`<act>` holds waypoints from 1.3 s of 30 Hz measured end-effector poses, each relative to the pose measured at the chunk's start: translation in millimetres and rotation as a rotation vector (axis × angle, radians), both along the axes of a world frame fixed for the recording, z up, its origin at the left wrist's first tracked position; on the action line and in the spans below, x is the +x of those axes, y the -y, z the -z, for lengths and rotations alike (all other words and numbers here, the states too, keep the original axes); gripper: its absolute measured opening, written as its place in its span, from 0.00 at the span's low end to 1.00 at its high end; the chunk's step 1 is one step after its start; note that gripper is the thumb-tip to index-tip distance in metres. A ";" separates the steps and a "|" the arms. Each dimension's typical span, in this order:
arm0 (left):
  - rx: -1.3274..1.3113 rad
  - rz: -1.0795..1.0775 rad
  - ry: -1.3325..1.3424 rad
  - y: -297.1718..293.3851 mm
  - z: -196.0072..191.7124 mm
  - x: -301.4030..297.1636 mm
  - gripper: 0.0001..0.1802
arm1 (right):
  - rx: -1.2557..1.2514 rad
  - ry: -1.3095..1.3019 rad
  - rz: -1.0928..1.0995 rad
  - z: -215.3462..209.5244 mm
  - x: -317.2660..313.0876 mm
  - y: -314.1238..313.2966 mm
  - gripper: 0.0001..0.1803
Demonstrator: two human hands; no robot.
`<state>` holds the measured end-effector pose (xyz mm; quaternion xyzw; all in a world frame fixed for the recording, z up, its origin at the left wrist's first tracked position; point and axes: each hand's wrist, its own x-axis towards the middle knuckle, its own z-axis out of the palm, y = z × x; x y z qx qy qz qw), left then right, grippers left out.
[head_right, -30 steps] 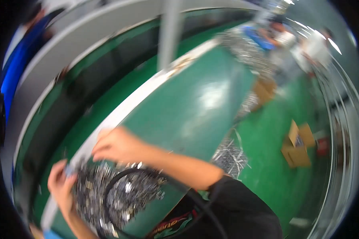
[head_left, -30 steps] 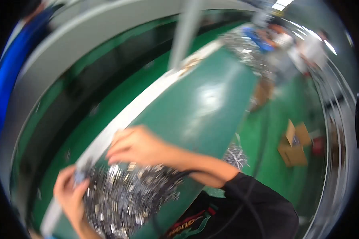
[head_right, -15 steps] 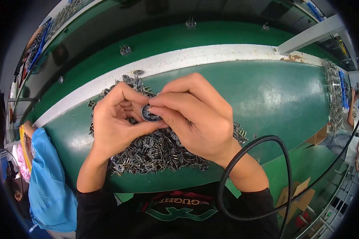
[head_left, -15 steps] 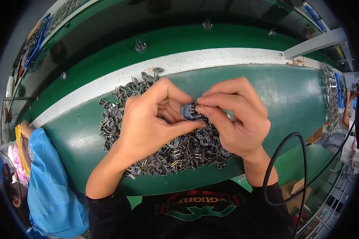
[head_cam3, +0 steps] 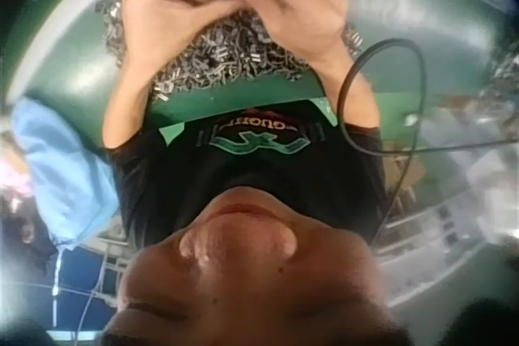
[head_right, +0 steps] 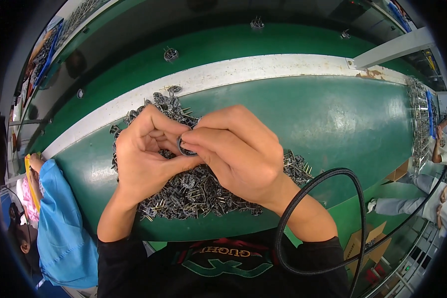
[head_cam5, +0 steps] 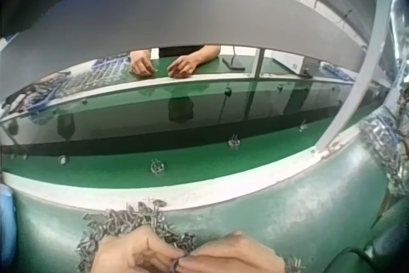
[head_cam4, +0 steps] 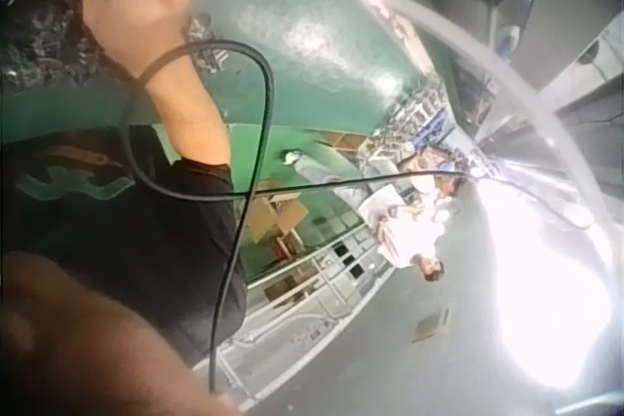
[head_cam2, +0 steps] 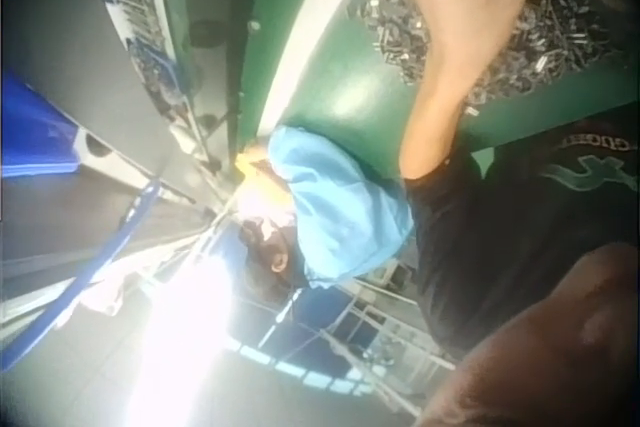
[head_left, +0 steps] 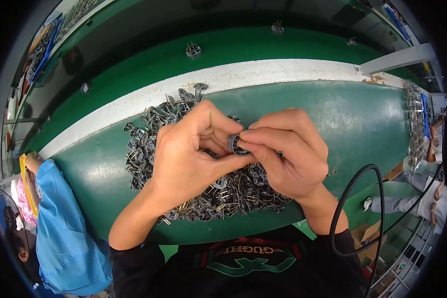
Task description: The person assembles small metal clips and plastic connector bases by hand at a factory conveyor belt.
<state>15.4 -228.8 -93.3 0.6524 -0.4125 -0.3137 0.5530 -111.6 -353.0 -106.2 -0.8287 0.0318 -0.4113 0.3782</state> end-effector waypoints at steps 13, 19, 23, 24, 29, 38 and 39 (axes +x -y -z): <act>0.056 -0.146 0.053 -4.3 -13.6 63.2 0.07 | 0.038 -0.485 0.041 -25.7 -8.1 14.0 0.22; 0.215 -0.677 0.469 -42.4 33.0 178.6 0.10 | -0.299 -0.679 -0.023 -5.0 -0.9 15.9 0.13; 0.320 -0.680 0.462 -59.1 55.6 195.5 0.10 | -0.161 -0.735 -0.131 2.1 -0.5 17.4 0.07; 0.328 -0.697 0.529 -59.0 61.3 197.5 0.11 | -0.081 -0.753 -0.151 -1.4 0.4 18.4 0.08; 0.298 -0.861 0.567 -56.5 52.8 190.1 0.13 | 0.105 -0.814 -0.209 -2.3 -4.0 29.7 0.09; 0.242 -0.693 0.830 -73.4 79.4 216.4 0.08 | 0.450 -0.756 0.024 11.9 -13.5 36.5 0.04; 0.190 -0.720 0.874 -87.4 80.6 219.8 0.09 | 0.589 -0.655 -0.048 12.8 -6.2 29.5 0.04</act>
